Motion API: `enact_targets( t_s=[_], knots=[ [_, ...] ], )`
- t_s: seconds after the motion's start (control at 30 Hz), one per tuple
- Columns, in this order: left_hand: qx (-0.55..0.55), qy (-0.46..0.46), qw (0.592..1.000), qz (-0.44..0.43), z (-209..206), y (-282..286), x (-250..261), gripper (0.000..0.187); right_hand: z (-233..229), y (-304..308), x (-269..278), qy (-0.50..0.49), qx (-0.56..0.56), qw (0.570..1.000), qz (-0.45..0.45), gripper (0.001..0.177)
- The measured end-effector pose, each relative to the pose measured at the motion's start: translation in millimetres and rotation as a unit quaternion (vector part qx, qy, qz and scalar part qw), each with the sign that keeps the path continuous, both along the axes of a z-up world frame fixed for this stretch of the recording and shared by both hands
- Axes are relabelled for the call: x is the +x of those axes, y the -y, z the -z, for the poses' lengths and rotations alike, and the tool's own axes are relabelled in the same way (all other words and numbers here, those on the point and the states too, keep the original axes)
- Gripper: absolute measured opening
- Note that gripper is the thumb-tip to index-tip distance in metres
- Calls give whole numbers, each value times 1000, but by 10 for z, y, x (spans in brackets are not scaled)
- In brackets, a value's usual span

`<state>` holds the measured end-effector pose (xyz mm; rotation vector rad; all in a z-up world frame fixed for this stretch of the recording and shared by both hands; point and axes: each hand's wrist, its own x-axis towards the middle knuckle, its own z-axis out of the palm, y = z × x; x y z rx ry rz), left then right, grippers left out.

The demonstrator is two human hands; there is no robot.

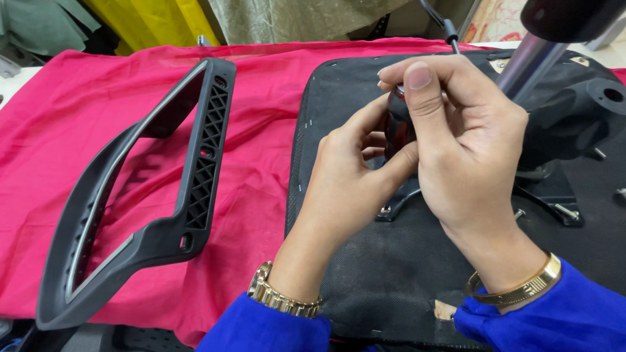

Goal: The person uses a screwdriver to unscrew bolts from the metal mechanism plate mounted under an office chair seat, removing screws one at a time and setting them on the seat. The person works around the plate, loosening multiple fasteners by hand and with the screwdriver.

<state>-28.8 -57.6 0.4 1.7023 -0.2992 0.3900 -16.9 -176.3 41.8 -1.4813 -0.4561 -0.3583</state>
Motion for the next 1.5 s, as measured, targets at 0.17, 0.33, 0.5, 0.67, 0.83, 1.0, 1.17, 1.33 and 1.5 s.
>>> enact_targets(
  t_s=[0.17,0.33,0.5,0.67,0.83,1.0,1.17,1.33,1.5],
  knots=[
    [12,14,999,37,-9,0,85,53,16,38,-19,162,-101,980,54,17],
    [-3,2,995,97,-34,-39,156,54,18,31,-60,123,-85,987,63,17],
    [-14,-24,992,124,-43,-46,193,44,12,10,-119,20,-26,997,75,20],
    [-4,9,991,135,-42,-39,226,45,18,16,-143,114,-101,981,120,18],
    [6,-24,991,133,-53,-47,228,37,17,8,-175,97,-123,979,130,18],
    [-9,-26,989,143,-67,-83,196,35,-7,-19,-176,74,-65,992,74,22],
    [7,-19,995,95,-79,-60,162,32,-40,-13,-155,31,-48,996,67,20],
    [-48,3,992,113,-111,10,107,35,-28,43,-199,85,-100,988,83,19],
    [-10,-20,996,85,-149,56,98,30,42,225,-160,102,-122,983,88,24]
  ],
)
